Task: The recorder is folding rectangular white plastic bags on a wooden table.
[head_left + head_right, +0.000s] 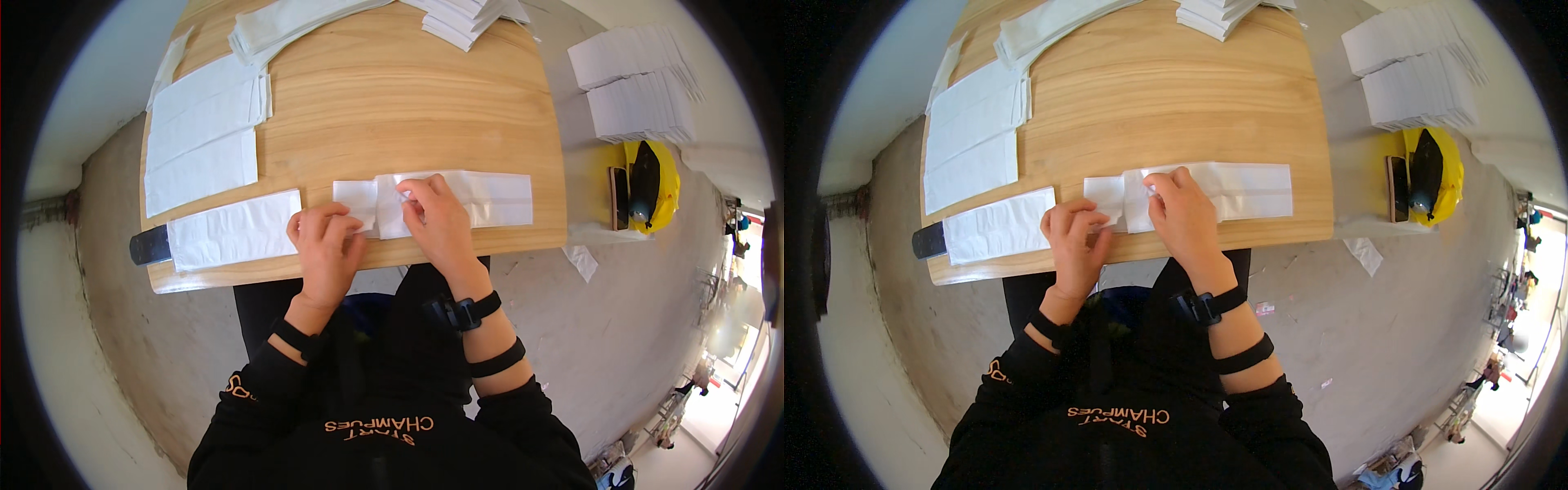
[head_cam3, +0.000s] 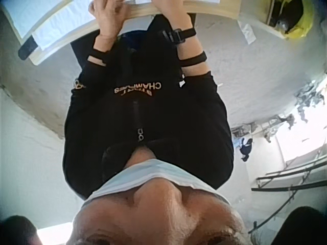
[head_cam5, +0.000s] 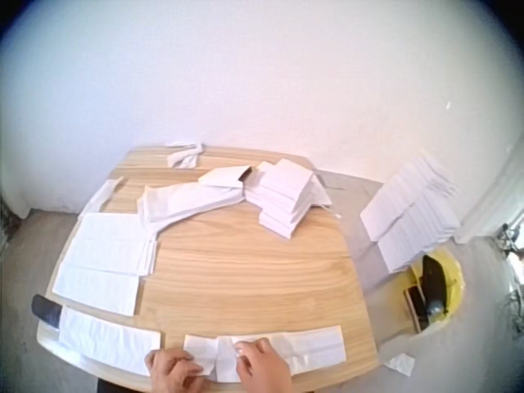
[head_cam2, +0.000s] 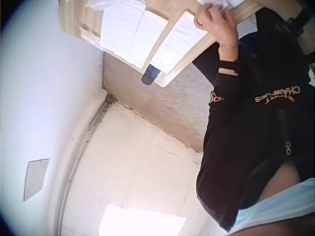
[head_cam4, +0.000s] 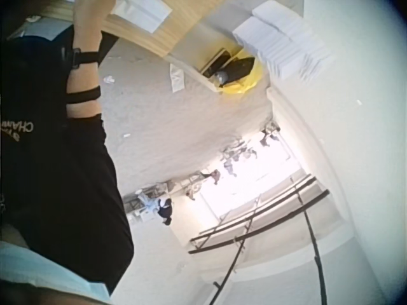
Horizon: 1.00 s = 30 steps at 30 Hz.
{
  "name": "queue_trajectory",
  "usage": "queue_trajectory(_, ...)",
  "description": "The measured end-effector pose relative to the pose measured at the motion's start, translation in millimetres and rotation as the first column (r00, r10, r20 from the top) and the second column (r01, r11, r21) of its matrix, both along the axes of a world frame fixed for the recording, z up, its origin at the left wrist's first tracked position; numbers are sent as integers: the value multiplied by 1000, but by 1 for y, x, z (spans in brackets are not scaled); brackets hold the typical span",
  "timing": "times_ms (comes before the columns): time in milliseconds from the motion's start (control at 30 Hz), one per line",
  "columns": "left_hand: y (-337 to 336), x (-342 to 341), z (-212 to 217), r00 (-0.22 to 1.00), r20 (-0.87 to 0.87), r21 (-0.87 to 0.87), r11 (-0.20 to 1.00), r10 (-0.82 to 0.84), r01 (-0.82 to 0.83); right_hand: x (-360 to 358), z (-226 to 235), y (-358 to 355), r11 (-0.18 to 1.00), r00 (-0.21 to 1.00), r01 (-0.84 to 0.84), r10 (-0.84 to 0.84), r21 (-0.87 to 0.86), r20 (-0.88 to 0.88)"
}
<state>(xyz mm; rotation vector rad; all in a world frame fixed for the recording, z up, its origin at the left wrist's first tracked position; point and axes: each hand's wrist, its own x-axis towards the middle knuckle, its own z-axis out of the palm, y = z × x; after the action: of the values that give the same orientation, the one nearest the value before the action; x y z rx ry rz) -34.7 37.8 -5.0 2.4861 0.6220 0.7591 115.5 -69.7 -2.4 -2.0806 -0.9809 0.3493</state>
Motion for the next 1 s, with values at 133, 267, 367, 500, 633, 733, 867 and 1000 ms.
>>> queue_trajectory(133, 9, -13, 5, 987, 9, -116, 980, 163, -161, -2, 4, 0, 999, 998, -28, 26, -35, -52)
queue_trajectory(267, 24, -37, 5, 929, 43, -610, 746, 367, -266, -5, 19, 1, 990, 991, -114, 119, -85, 64)
queue_trajectory(367, 26, -41, 20, 943, -43, -821, 527, 330, -222, -4, 21, 1, 985, 983, -141, 151, -102, 105)
queue_trajectory(500, 10, -28, 39, 946, 101, -815, 571, 309, -100, -3, 19, 2, 987, 977, -130, 145, -98, 159)
queue_trajectory(633, -10, -2, 42, 966, 190, -743, 669, 177, 23, -1, 14, -2, 999, 985, -9, 17, 44, -174)
queue_trajectory(733, -25, 24, 46, 980, 193, -563, 824, 56, 63, 2, 25, -8, 966, 911, 219, -150, 141, -384)
queue_trajectory(867, -38, 42, 45, 980, 186, -454, 878, -71, 150, 6, 48, -15, 944, 746, 297, -134, 146, -652)
queue_trajectory(1000, -44, 47, 37, 985, -1, -409, 899, -175, 159, 10, 39, -18, 973, 873, 232, -204, 9, -443)
